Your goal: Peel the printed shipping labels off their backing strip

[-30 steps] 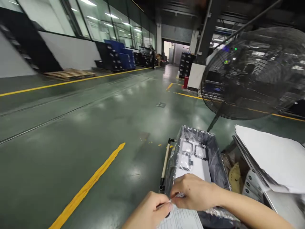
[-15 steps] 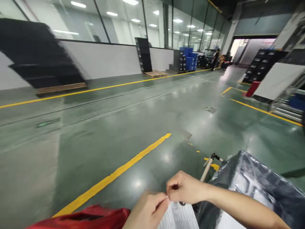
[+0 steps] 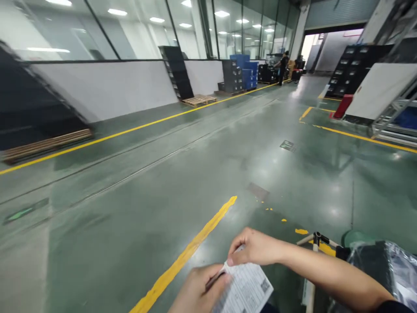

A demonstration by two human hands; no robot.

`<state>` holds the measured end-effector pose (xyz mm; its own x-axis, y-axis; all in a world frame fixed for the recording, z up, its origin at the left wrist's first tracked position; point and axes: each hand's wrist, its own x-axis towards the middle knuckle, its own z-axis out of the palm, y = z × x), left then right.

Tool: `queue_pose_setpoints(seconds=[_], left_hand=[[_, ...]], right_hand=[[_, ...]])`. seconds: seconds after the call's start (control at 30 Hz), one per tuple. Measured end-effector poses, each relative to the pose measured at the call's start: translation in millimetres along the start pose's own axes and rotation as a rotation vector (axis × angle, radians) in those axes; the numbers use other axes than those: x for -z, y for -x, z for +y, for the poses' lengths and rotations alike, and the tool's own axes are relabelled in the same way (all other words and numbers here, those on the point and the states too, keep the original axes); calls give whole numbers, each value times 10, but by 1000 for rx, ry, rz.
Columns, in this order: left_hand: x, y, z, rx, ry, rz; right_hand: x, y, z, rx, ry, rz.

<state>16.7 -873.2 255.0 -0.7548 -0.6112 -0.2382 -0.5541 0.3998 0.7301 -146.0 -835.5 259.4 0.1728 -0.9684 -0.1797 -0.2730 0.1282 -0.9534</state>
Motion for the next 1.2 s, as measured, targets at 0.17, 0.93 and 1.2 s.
queue_pose_setpoints(seconds=[0.17,0.93,1.2], left_hand=[[403,-546,85,54,-8,-30],[1064,-4084,1143,-338,-28,-73],[505,-5544,1981,-164,422,-286]], right_hand=[[433,-395,-216,-28,-20,96],[3298,-1342,160,-96,-336,737],[4630,-965,718,-77,-336,971]])
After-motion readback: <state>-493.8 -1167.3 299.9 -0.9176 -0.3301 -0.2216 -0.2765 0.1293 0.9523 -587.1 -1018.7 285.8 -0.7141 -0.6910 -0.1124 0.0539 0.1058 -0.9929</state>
